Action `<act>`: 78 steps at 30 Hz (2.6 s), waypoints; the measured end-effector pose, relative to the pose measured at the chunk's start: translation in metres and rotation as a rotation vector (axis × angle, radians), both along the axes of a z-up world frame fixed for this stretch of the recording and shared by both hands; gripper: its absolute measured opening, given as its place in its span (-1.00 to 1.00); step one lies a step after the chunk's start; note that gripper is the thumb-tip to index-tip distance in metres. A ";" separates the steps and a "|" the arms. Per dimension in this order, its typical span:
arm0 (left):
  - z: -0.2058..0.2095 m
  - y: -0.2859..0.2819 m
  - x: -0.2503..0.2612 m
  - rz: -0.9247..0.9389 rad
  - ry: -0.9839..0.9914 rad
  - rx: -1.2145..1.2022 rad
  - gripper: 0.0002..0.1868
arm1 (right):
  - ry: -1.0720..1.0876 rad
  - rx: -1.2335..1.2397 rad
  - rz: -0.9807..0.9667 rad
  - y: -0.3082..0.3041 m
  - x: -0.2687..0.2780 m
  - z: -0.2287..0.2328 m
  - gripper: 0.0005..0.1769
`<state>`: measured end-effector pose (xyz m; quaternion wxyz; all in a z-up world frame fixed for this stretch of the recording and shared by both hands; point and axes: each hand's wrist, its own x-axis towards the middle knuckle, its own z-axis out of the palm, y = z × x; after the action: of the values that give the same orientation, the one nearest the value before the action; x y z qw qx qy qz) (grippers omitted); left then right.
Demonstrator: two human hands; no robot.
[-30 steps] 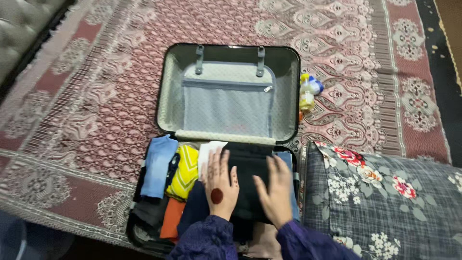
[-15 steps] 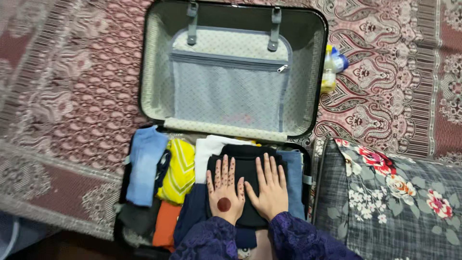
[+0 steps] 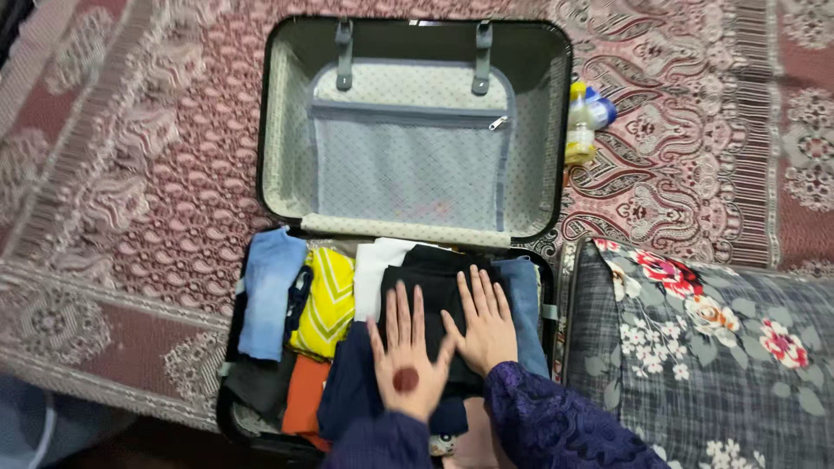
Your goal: The person folds several articles of clothing, including light blue pants, dark blue pants, and black pants, on a floral cushion. They then place the folded items into an open suitcase. Finally, they add a small jar and a bottle to the suitcase.
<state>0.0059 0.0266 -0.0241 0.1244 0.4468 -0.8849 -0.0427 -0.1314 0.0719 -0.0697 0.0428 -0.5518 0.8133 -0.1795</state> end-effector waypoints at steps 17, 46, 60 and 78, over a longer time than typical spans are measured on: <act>-0.034 0.024 0.028 0.029 -0.051 0.094 -0.07 | 0.026 0.063 -0.024 0.052 0.020 -0.006 -0.27; -0.024 -0.164 0.122 0.077 -0.301 0.266 0.08 | 0.058 0.400 -0.289 -0.052 0.080 0.064 0.10; -0.052 -0.147 0.111 0.069 -0.160 0.113 0.18 | 0.113 0.129 -0.287 -0.064 0.085 0.030 0.07; 0.019 -0.008 0.085 -0.493 0.055 0.113 -0.19 | 0.126 -0.009 -0.152 0.080 0.103 0.048 -0.21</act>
<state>0.0909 0.0181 -0.0048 0.1091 0.2224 -0.9596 -0.1334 -0.0286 0.1520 -0.0219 -0.0248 -0.4988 0.8531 -0.1509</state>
